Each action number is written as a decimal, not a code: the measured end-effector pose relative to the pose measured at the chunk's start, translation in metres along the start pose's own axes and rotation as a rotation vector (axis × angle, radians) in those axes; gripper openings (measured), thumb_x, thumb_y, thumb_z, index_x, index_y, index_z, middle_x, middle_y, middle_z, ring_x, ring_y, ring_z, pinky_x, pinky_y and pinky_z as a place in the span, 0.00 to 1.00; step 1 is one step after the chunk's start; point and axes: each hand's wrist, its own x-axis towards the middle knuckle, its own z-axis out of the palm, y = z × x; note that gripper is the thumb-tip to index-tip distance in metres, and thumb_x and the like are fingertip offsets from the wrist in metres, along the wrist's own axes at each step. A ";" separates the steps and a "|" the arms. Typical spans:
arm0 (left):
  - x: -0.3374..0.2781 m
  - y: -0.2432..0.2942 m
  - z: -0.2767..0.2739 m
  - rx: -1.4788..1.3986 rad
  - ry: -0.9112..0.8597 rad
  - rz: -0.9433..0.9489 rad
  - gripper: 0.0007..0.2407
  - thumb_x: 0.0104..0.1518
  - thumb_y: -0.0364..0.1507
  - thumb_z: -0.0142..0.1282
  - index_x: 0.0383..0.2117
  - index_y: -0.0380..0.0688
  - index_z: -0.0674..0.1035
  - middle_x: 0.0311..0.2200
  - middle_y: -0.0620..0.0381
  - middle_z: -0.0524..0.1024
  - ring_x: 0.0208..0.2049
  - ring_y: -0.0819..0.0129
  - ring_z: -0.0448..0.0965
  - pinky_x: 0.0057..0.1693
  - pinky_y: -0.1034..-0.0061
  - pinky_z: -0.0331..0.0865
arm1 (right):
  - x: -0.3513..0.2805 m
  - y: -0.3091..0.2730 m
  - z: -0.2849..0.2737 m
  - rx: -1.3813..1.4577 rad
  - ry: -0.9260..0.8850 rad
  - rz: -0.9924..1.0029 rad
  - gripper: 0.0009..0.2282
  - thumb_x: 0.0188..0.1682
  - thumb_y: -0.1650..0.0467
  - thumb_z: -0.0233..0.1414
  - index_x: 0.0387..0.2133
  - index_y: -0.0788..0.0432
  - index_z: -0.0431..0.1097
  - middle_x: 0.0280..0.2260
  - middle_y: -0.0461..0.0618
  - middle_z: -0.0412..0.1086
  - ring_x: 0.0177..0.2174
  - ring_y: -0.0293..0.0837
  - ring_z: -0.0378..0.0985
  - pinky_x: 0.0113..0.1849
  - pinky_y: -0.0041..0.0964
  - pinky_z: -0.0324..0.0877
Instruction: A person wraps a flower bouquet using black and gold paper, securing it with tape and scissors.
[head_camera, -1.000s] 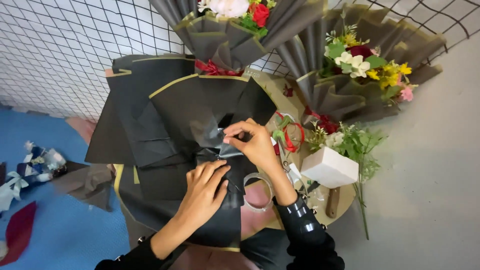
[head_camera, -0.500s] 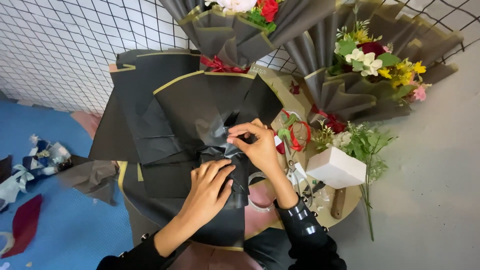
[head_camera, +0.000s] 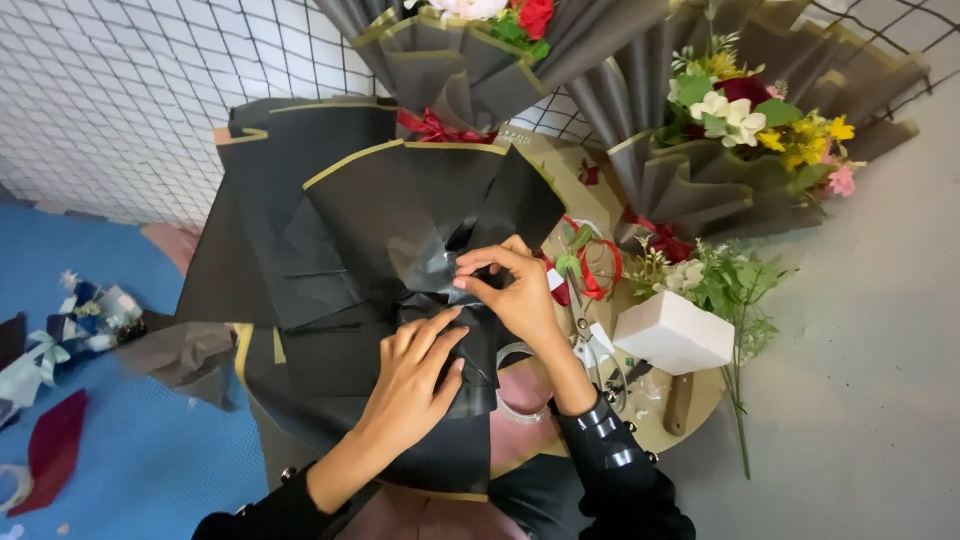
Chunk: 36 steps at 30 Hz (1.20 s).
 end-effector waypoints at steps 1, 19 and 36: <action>0.000 0.000 -0.001 0.002 0.004 -0.010 0.17 0.54 0.26 0.56 0.51 0.38 0.75 0.61 0.51 0.67 0.53 0.58 0.67 0.56 0.64 0.58 | 0.000 0.001 0.001 0.003 -0.010 0.000 0.11 0.36 0.77 0.67 0.33 0.57 0.79 0.27 0.39 0.77 0.33 0.32 0.66 0.38 0.26 0.64; 0.001 -0.001 0.004 -0.020 -0.022 -0.037 0.16 0.52 0.26 0.56 0.48 0.38 0.76 0.65 0.48 0.65 0.52 0.57 0.67 0.54 0.65 0.58 | -0.001 -0.004 0.000 0.034 0.016 0.010 0.10 0.38 0.77 0.66 0.33 0.57 0.79 0.26 0.39 0.78 0.33 0.33 0.66 0.37 0.26 0.64; 0.005 0.003 0.004 -0.017 -0.050 -0.053 0.16 0.52 0.26 0.56 0.48 0.39 0.75 0.64 0.50 0.65 0.54 0.56 0.66 0.55 0.63 0.59 | -0.002 -0.019 -0.021 -0.033 -0.019 0.015 0.11 0.36 0.79 0.64 0.32 0.57 0.79 0.26 0.39 0.77 0.33 0.34 0.67 0.38 0.27 0.65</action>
